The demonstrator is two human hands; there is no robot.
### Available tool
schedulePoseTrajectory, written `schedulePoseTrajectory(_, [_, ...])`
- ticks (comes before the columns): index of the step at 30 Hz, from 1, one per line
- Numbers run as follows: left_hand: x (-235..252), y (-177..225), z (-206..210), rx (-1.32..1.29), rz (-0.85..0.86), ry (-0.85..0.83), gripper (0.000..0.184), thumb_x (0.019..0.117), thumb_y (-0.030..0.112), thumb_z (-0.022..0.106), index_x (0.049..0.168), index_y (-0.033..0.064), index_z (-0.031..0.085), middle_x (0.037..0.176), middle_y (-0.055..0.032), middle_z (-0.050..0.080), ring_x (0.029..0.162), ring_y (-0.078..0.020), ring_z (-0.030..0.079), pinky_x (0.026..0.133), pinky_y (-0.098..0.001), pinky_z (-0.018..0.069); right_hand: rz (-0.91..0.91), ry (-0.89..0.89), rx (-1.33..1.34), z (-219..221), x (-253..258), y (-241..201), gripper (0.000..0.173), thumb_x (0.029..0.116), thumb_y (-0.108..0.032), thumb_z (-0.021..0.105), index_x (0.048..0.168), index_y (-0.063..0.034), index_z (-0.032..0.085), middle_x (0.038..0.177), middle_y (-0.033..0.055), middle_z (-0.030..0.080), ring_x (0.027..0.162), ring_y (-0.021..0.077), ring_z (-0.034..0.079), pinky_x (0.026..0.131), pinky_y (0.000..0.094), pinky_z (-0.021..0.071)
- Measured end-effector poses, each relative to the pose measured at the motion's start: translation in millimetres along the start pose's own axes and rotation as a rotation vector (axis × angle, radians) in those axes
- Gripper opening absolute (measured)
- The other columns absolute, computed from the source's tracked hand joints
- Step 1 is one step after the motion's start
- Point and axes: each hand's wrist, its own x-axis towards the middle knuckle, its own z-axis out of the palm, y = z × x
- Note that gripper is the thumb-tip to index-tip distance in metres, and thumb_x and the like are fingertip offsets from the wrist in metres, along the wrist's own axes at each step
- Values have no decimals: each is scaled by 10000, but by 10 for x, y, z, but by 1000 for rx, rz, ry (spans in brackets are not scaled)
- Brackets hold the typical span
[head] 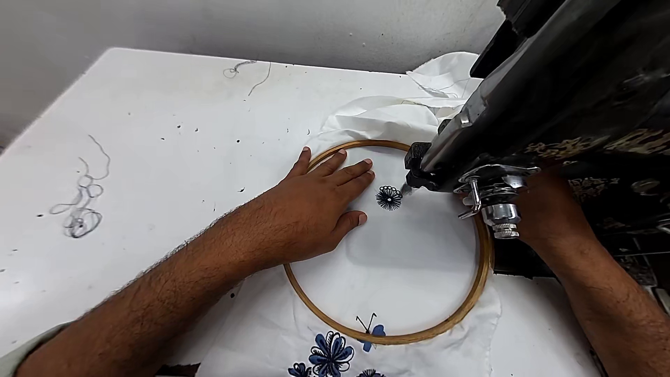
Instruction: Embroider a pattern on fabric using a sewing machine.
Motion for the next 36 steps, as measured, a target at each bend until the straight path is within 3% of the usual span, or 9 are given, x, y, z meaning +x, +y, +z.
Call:
schedulePoseTrajectory(4, [-18,-10,-25,-6,-10,-27,640,1070,534,306,1614,201,368,1697,33,278,1576,-281,217,1202,-722,136,-1,3,-9,16,-15,-16,164,812,-168,780,793,-88,638,734,49,605,674,173,579,622,446,462])
schedulePoseTrajectory(8, [7,-38,-6,-15,-9,5,637,1068,529,312,1607,197,383,1690,26,295,1577,-287,214,1198,-729,134,-24,26,8,15,-19,-23,136,848,-133,755,851,-53,645,792,91,618,732,198,592,661,460,465])
schedulePoseTrajectory(14, [-1,-36,-32,-20,-34,-23,635,1070,526,318,1611,197,374,1695,29,283,1574,-290,223,1194,-731,137,-41,50,32,38,-47,-33,176,833,-177,754,880,-41,653,816,92,621,757,199,595,677,469,460])
schedulePoseTrajectory(17, [19,-61,-13,-24,-25,3,638,1070,527,316,1609,190,378,1692,22,290,1573,-290,225,1195,-731,129,-47,57,34,24,-37,-59,140,857,-143,720,890,-34,638,822,84,607,764,162,582,685,413,460])
schedulePoseTrajectory(21, [21,-27,1,-6,-16,-8,641,1074,524,285,1619,195,354,1702,30,263,1583,-289,191,1200,-733,103,-16,35,36,9,-20,-35,121,851,-122,750,844,-73,640,788,63,614,726,163,586,655,427,467])
schedulePoseTrajectory(25, [4,-50,-30,-22,-19,-24,635,1073,521,313,1612,191,371,1697,28,277,1576,-289,217,1195,-733,123,-40,54,27,24,-63,-62,167,822,-163,737,847,-50,618,787,59,588,732,145,566,663,402,447])
schedulePoseTrajectory(29, [24,-65,10,-17,-17,19,641,1071,527,284,1609,192,380,1692,27,291,1576,-285,216,1200,-727,121,-41,45,45,22,-26,-35,99,853,-102,710,873,-37,639,808,86,609,750,169,582,679,419,462])
schedulePoseTrajectory(32, [20,-35,13,-12,-8,9,636,1074,518,283,1614,192,368,1697,24,278,1580,-286,202,1203,-728,112,-35,35,16,19,-16,-12,146,862,-154,742,837,-65,629,779,72,598,724,177,578,653,440,453])
schedulePoseTrajectory(36, [4,-51,-18,-17,-18,-9,638,1069,527,308,1611,196,376,1694,31,286,1576,-285,216,1198,-729,126,-57,67,24,36,-55,-48,161,815,-164,730,852,-45,628,794,75,602,737,162,583,661,416,454])
